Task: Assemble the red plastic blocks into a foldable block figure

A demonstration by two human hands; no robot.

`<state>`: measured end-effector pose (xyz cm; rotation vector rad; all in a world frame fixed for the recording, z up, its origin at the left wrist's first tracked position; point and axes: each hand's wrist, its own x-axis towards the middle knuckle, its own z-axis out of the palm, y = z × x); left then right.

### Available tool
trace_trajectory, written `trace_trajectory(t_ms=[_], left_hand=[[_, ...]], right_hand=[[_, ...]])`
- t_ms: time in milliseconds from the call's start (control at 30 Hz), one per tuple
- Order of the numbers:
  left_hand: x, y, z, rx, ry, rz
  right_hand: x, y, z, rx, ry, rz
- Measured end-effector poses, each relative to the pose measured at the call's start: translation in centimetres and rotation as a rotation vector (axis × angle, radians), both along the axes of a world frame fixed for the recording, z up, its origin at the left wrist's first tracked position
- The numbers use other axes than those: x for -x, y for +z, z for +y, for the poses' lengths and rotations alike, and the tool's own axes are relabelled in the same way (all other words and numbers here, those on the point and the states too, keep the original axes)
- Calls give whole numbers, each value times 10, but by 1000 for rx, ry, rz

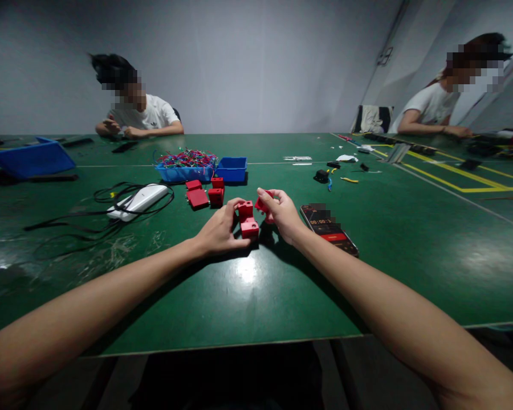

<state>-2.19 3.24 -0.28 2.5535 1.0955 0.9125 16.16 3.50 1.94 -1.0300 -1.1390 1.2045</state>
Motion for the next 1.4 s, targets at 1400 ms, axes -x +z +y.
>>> trace_trajectory(t_ms=[1400], left_hand=[[2,0,2,-187,35,115]], right_hand=[[1,5,-11,69,349,89]])
